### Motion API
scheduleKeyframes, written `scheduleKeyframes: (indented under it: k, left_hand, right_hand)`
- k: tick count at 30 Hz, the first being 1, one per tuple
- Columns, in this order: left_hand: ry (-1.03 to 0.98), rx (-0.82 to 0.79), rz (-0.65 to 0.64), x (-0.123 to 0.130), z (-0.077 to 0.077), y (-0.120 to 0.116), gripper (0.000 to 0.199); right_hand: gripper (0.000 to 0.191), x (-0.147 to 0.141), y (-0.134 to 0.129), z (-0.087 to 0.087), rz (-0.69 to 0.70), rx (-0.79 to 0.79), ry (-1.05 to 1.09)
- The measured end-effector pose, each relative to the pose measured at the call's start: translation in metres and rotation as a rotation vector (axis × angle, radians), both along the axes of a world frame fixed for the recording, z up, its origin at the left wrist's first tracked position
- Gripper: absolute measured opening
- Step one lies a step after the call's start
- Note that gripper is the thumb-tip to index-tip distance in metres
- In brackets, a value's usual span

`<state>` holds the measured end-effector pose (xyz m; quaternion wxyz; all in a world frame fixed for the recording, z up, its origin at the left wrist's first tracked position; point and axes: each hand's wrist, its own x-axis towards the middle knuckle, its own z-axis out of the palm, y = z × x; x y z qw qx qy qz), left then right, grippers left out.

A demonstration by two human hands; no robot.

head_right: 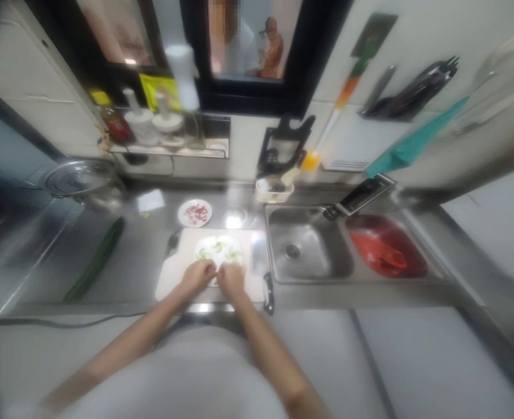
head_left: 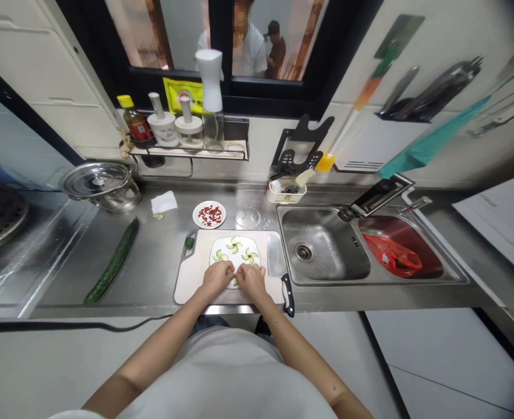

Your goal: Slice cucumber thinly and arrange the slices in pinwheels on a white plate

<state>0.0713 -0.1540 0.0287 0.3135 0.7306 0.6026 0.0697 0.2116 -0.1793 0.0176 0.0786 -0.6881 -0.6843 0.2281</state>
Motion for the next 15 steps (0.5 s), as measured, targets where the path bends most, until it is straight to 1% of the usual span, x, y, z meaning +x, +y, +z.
scheduleKeyframes:
  k: [4, 9, 15]
  left_hand:
    - [0.007, 0.005, -0.007, 0.0013, -0.002, -0.0003, 0.009]
    - [0.005, 0.006, -0.004, 0.0012, -0.0004, -0.0004, 0.01]
    - [-0.013, -0.027, 0.028, -0.0004, 0.0009, 0.0001, 0.012]
  right_hand:
    - [0.015, -0.0007, 0.0007, -0.0024, 0.019, 0.003, -0.032]
    - [0.015, -0.0003, 0.002, -0.0034, 0.038, 0.017, -0.052]
    - [0.014, 0.0022, 0.0041, 0.0018, 0.007, 0.036, -0.018]
